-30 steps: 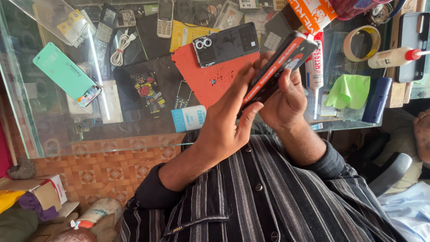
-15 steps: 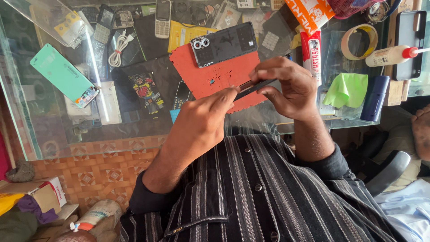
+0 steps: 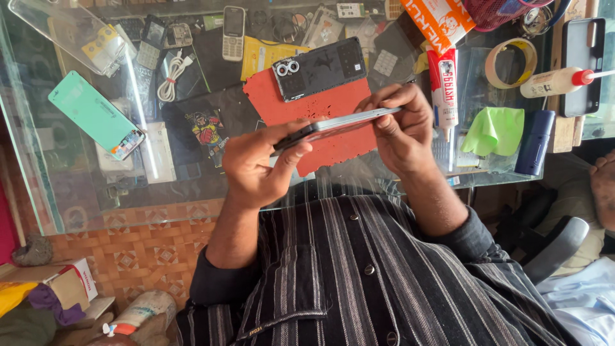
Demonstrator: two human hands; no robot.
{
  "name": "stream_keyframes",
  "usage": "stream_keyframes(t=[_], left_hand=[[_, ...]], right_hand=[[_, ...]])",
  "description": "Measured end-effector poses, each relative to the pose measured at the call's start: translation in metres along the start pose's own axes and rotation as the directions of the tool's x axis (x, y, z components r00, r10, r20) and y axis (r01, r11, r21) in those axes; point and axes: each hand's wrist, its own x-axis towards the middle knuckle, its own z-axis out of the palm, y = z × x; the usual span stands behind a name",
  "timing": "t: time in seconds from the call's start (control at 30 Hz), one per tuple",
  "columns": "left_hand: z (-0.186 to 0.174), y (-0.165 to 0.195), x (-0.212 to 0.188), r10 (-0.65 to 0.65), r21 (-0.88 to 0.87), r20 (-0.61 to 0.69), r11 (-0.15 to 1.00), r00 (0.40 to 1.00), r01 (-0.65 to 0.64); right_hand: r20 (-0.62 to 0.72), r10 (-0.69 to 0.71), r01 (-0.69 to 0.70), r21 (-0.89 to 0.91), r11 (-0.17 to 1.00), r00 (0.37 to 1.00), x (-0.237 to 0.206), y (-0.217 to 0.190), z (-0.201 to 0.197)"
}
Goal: The person repairs a disassembled smartphone at a glass workbench. They first handle small components by hand, then use a blue-handled screwdriver to repeatedly unscrew screws from the phone's internal frame, repositioning the phone in their left hand to reach different screws.
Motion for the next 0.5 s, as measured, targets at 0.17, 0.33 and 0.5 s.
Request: stream_keyframes(t=[0.17,0.33,0.5], left_hand=[[-0.002,0.006,-0.004,0.057,0.227,0.071,0.971,0.996,-0.072],[0.002,0.019,0.001,0.116,0.328,0.252,0.924,0.961,-0.198],[0.014,0.026,0.005,0.082,0.429,0.332,0.874,0.940,-0.228]], right_hand=[[0.069,0.020,0.005,-0.338,0.941,0.997,0.006,-0.007,0.009],[0.291,-0.097,0.288,-0.741,0.606,0.952,0.008,-0.042,0.033],[0.428,-0.131,0.439,-0.781,0.444,0.894,0.008,-0.050,0.050]])
